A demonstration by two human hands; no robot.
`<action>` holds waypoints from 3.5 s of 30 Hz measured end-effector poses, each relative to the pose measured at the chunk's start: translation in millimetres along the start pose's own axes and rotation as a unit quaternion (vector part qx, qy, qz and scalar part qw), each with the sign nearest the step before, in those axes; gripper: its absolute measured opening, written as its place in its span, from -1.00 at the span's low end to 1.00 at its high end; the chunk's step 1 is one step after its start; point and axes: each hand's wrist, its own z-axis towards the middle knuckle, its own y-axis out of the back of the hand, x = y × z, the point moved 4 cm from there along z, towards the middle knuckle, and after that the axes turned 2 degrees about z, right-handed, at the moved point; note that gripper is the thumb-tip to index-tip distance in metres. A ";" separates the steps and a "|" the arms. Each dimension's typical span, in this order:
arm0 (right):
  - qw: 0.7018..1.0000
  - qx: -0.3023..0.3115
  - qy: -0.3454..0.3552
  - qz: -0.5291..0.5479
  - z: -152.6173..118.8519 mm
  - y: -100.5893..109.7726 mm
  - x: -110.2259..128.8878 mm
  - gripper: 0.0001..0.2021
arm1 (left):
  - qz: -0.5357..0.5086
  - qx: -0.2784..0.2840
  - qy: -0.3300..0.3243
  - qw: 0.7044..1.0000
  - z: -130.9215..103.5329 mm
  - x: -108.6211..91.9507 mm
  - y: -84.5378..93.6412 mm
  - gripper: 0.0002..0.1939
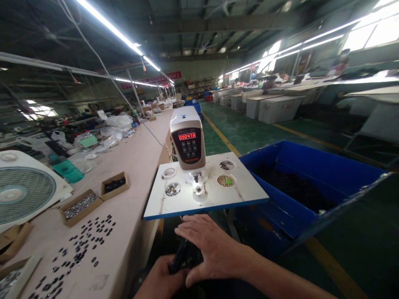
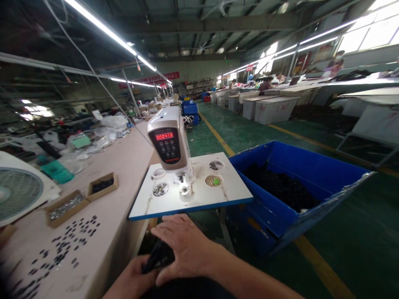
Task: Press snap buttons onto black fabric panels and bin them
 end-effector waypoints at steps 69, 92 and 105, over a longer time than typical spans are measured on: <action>0.949 -0.195 -0.240 -0.059 86.0 53.0 -202.8 -0.82 | -0.019 0.062 -0.017 0.998 248.5 -103.2 42.4 -0.50; 0.952 -0.201 -0.227 -0.042 82.0 48.3 -214.3 -0.82 | 0.113 -0.091 -0.154 0.977 236.7 -100.0 46.9 -0.70; 0.951 -0.206 -0.229 -0.031 78.8 47.3 -218.9 -0.86 | 0.098 -0.084 -0.148 0.980 237.7 -99.1 44.6 -0.71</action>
